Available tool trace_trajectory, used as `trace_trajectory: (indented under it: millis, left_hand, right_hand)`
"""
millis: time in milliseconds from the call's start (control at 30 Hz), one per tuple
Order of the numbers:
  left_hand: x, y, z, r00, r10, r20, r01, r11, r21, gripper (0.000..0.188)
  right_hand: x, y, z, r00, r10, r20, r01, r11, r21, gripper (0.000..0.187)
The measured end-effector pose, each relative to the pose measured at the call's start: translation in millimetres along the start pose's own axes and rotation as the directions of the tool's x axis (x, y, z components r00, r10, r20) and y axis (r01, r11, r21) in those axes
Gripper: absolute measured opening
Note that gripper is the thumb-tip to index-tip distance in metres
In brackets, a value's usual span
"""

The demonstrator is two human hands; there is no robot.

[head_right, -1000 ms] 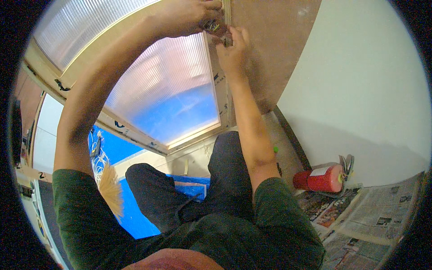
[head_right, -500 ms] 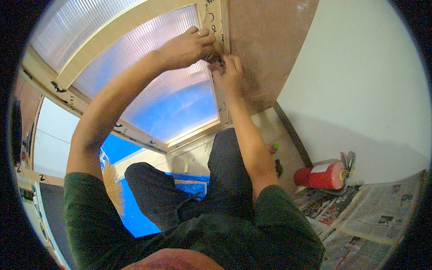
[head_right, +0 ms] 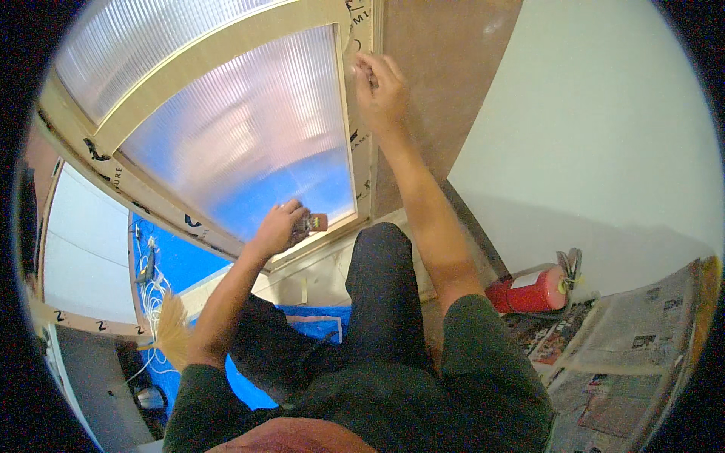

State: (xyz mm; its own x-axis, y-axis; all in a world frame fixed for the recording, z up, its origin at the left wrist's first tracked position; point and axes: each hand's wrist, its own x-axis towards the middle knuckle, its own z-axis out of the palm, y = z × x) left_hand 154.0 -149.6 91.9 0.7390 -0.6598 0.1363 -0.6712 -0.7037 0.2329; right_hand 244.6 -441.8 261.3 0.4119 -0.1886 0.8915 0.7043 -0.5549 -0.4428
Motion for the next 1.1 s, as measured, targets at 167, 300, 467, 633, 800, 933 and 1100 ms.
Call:
trace_trajectory:
  millis: [167, 300, 467, 633, 800, 933, 1100]
  left_hand:
    - [-43, -9, 16, 0.99, -0.143, -0.006, 0.141, 0.982, -0.124, 0.043]
    - [-64, -19, 19, 0.974, -0.22, 0.051, 0.226, 0.946, -0.231, 0.049]
    - [-60, -15, 13, 0.969, -0.247, 0.006, 0.238, 0.924, -0.299, 0.05]
    - [-52, -9, 7, 0.932, -0.221, -0.288, 0.132, 0.945, -0.299, 0.049]
    - [2, 7, -52, 0.708, -0.017, -0.706, -0.041, 0.997, -0.065, 0.05]
    - [48, 32, -137, 0.519, 0.166, -0.839, -0.036, 0.984, 0.172, 0.057]
    - [71, 35, -184, 0.389, 0.245, -0.888, 0.028, 0.96, 0.277, 0.06]
  right_hand:
    - [35, -1, 34, 0.975, -0.168, -0.147, 0.157, 0.984, -0.082, 0.031]
    - [26, -10, 47, 0.954, -0.292, -0.071, 0.248, 0.897, -0.367, 0.04]
    - [22, 7, 53, 0.955, -0.272, -0.116, 0.217, 0.912, -0.349, 0.042]
    - [21, 3, 50, 0.965, -0.228, -0.128, 0.194, 0.952, -0.236, 0.036]
    - [16, 3, 44, 0.982, -0.141, -0.124, 0.124, 0.983, -0.134, 0.036]
    - [26, -17, 45, 0.947, -0.321, 0.03, 0.317, 0.909, -0.269, 0.044]
    - [29, -28, 48, 0.886, -0.413, 0.21, 0.46, 0.727, -0.509, 0.057]
